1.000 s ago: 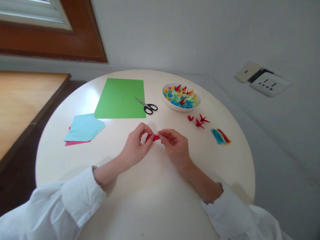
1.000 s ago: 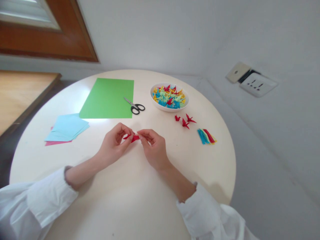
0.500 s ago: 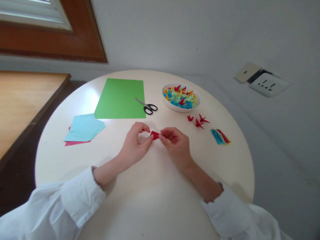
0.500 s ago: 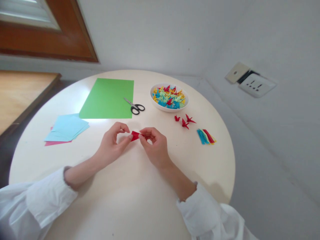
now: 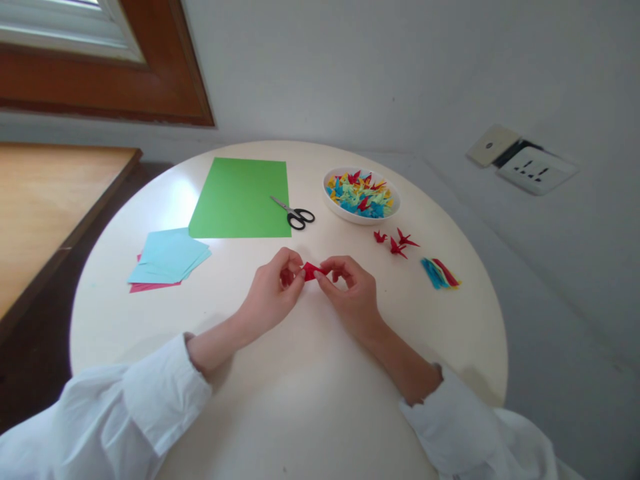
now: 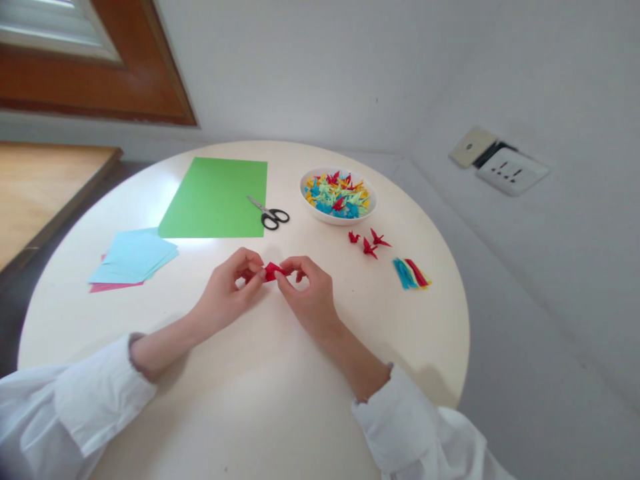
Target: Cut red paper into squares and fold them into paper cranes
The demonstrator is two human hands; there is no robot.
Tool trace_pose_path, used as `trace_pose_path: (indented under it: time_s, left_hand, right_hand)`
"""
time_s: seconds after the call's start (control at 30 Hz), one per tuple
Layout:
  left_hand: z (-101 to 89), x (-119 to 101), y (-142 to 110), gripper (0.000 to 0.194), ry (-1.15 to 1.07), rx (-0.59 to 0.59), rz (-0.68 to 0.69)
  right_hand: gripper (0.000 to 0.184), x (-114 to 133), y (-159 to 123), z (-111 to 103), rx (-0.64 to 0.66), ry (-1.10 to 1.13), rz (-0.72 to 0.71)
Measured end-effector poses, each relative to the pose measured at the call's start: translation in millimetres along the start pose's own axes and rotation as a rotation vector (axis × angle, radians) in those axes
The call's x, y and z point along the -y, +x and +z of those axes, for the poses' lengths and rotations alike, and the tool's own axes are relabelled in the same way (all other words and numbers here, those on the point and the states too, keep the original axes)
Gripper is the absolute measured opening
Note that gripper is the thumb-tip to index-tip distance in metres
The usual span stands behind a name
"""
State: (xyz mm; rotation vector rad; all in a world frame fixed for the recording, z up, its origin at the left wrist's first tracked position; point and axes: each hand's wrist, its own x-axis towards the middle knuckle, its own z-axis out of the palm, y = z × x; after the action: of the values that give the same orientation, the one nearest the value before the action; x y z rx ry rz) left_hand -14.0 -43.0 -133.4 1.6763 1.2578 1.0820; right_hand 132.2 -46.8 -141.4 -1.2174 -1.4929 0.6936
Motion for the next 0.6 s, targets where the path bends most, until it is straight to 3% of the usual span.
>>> trace_pose_path:
  time_s: [0.6]
  left_hand:
    - [2.5, -4.2, -3.5, 0.008, -0.148, 0.085, -0.002]
  right_hand:
    - [0.009, 2.1, 1.1, -2.9, -0.011, -0.153, -0.117]
